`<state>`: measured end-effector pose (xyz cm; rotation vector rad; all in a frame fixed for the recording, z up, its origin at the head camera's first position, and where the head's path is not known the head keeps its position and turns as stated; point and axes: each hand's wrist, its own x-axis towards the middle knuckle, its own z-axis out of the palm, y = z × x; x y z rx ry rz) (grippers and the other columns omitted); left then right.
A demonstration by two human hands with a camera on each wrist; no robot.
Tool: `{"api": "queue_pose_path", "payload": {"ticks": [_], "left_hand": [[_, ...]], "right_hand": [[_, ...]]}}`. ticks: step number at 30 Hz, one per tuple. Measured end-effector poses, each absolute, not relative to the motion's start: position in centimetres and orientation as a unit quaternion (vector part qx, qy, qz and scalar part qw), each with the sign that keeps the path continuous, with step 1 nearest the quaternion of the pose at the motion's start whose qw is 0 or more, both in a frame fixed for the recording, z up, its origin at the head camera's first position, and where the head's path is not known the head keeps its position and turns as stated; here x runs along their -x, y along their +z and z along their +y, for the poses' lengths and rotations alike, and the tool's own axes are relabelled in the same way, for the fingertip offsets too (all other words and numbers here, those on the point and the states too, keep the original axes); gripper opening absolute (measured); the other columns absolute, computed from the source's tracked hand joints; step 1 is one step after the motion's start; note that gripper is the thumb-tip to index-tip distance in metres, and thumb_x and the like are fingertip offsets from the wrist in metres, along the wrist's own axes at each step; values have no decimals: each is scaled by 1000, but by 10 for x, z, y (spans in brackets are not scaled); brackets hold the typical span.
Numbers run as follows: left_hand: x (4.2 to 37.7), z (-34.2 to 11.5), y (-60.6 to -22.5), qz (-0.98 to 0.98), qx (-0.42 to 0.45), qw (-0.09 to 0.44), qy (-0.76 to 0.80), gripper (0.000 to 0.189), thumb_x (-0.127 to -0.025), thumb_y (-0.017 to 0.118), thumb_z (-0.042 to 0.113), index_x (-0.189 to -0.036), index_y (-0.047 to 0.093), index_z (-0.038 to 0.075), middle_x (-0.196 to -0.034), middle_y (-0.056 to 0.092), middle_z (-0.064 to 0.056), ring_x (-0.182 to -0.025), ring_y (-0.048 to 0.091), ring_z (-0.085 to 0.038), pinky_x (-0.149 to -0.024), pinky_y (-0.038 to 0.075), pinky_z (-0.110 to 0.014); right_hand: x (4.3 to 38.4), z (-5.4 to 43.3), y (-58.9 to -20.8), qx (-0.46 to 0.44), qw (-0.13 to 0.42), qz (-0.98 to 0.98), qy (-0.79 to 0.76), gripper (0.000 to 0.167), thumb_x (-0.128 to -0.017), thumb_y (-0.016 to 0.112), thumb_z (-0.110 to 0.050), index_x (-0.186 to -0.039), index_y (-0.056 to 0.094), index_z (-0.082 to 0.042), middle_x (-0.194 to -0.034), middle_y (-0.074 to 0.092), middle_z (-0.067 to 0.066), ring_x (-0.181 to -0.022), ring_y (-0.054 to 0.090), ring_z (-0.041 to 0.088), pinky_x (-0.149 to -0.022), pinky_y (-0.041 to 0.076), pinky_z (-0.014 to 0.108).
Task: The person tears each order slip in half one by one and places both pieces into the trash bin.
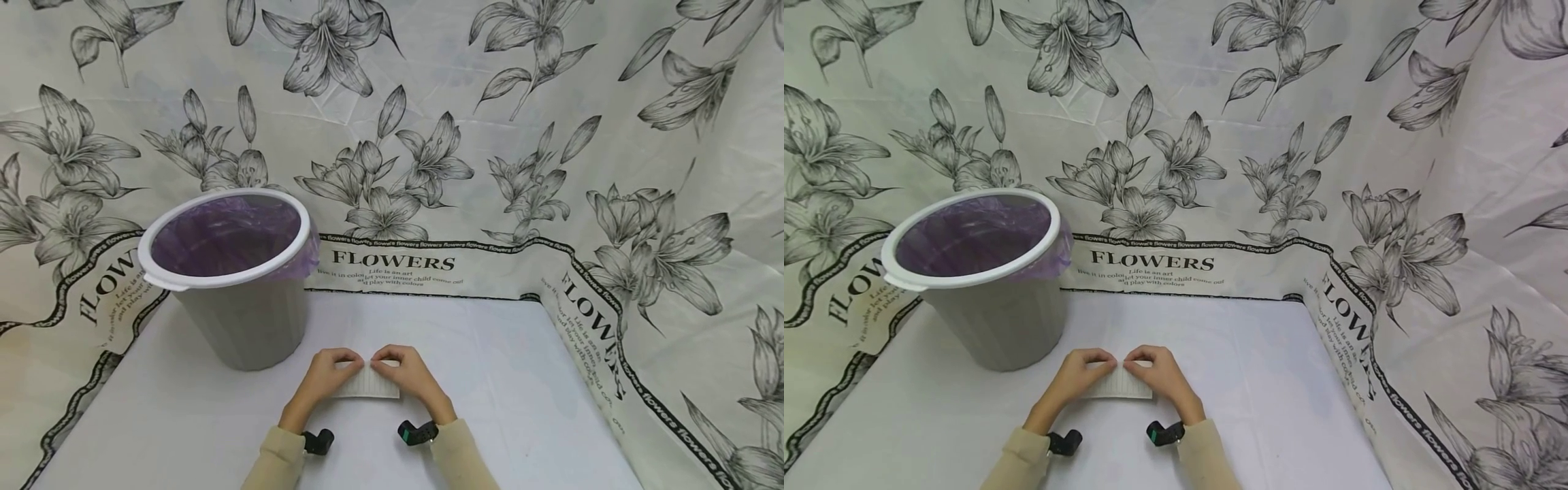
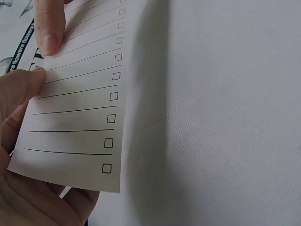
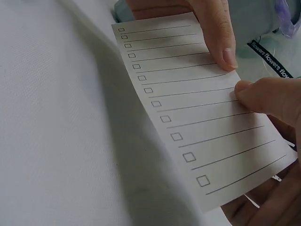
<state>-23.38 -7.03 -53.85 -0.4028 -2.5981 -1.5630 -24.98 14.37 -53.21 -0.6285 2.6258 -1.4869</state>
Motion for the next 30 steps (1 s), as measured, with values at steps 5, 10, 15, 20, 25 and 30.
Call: {"api": "queue_pose_path", "payload": {"ticks": [5,10,15,20,25,30], "left_hand": [[235,-70,-538,-843,137,33,-519,10,-96,73,16,-93,80,10,-95,79,-2,-103,73,-28,-100,53,-55],[237,-69,-536,-844,139,20,-518,11,-96,72,17,-93,80,10,-95,79,-2,-102,73,-27,-100,54,-53],[240,-69,-533,-843,134,12,-521,11,-95,73,19,-91,80,12,-95,79,-1,-104,72,-27,-102,52,-55],[242,-67,-534,-844,135,6,-519,11,-95,74,21,-91,80,13,-98,79,-2,-107,72,-29,-102,51,-57],[243,-65,-535,-849,133,3,-511,10,-94,74,21,-91,80,13,-99,78,-1,-108,71,-29,-102,50,-58],[244,-64,-532,-852,124,-7,-508,10,-92,73,19,-89,80,13,-97,78,-2,-107,71,-28,-102,50,-58]], "right_hand": [[252,146,-531,210,29,852,-479,10,-97,73,-25,-97,78,-16,-100,77,-2,-105,69,17,-99,53,49],[252,148,-530,206,36,850,-483,9,-97,73,-24,-97,78,-16,-100,77,-2,-105,69,19,-99,53,51],[241,143,-504,206,40,842,-497,8,-96,72,-12,-97,77,-6,-100,77,6,-106,70,27,-102,52,53],[238,141,-497,204,54,839,-501,8,-96,71,-6,-98,75,0,-102,76,14,-109,70,34,-104,51,55],[249,144,-524,204,45,840,-501,8,-97,72,-11,-100,76,-5,-103,76,10,-111,70,32,-104,51,54],[250,147,-530,211,41,838,-501,8,-97,74,-19,-98,78,-12,-103,78,3,-109,71,26,-102,50,54]]}}
